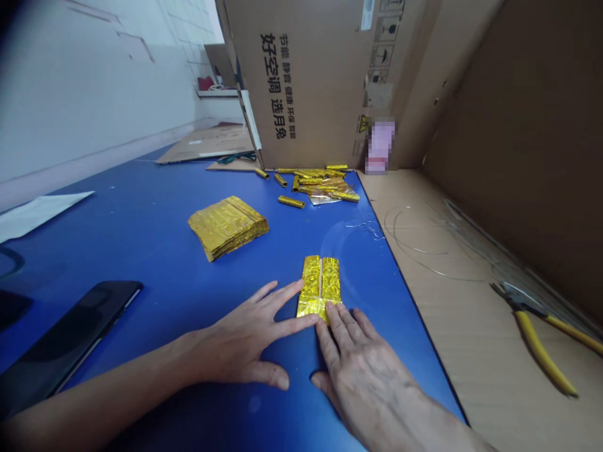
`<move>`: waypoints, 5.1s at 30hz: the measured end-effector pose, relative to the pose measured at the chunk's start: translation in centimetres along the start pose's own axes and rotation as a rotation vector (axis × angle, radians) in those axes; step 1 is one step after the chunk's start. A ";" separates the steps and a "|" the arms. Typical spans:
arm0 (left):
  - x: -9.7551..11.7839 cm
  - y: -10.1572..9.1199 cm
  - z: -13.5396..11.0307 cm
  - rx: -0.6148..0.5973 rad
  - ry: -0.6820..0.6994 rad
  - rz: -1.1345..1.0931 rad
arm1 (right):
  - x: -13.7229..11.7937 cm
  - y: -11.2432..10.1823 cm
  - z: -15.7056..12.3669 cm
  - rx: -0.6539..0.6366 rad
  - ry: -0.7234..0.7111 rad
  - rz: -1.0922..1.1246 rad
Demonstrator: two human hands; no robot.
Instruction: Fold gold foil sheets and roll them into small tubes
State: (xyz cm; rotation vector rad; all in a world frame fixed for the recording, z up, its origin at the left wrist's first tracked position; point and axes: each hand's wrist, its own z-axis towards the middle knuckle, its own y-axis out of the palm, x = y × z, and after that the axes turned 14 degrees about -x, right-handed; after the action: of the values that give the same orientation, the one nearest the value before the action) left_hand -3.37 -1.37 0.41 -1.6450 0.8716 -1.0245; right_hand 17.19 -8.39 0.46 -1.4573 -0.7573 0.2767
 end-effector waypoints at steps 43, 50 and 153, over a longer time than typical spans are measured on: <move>0.7 -0.3 0.0 0.047 -0.086 0.107 | 0.2 -0.8 -0.3 -0.013 0.090 0.187; -0.7 -0.7 -0.2 0.090 -0.187 0.159 | -0.9 -2.5 -0.6 0.031 -0.110 0.153; 1.1 0.3 0.0 0.008 -0.100 0.059 | 0.6 -1.7 0.1 -0.070 -0.025 0.305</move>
State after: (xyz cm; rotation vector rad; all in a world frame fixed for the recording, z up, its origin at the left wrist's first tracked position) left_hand -2.99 -2.41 0.35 -1.6398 0.8436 -0.8958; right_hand 17.14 -8.19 2.24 -1.6383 -0.5666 0.5059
